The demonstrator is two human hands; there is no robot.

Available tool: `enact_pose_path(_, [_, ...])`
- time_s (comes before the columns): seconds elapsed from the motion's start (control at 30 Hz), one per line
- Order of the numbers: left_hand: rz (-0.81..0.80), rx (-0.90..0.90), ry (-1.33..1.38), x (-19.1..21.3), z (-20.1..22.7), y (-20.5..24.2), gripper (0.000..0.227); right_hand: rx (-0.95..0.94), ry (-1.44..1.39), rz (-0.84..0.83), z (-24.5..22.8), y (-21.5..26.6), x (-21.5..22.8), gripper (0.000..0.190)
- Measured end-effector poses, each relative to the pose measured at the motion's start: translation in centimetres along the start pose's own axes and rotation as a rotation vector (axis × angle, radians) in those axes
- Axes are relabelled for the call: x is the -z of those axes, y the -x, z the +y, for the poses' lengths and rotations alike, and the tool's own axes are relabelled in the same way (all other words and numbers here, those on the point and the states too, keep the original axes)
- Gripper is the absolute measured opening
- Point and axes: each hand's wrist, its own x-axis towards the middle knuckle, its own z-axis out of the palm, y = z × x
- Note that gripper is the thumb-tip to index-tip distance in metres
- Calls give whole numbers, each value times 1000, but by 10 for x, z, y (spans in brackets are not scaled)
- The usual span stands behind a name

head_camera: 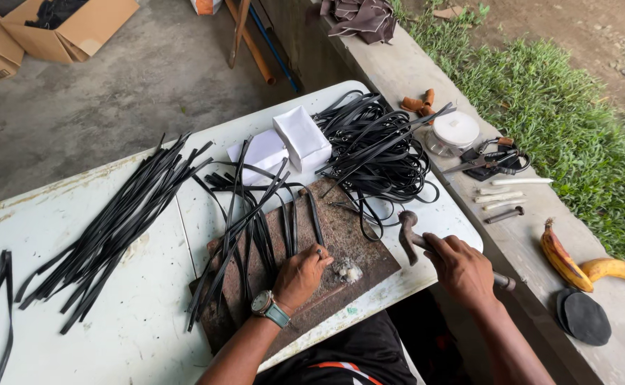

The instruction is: The person repeatedly places small metal pins onto the ends of black leather strips and hammers them flat using a hammer and a metal punch on a wooden block. The person then gathers the finished strips and places them into a white box.

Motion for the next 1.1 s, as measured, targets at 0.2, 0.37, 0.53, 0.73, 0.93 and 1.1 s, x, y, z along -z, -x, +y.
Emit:
enact_pose_path(0.2, [16,-37,-71,2,4,-3,15,81,-37,-7,12,-4,-26,39])
enact_pose_path(0.37, [-18,-45,-74,0,0,3,12,124,-141,-65,16,-10,-36,45])
enact_pose_path(0.53, [-92,60,-56,2,-2,5,16,39,-283,4,45,-28,-28,25])
enact_pose_path(0.73, [-76,110,-59,-2,-4,9,15,-211,95,65,132,-32,-9,27])
enact_pose_path(0.93, [-4,1,-97,-4,-8,11,12,-55,50,28,172,-33,-25,35])
enact_pose_path(1.1, [66,216,-122,-19,-11,-2,19,-90,131,-1,164,-24,-15,25])
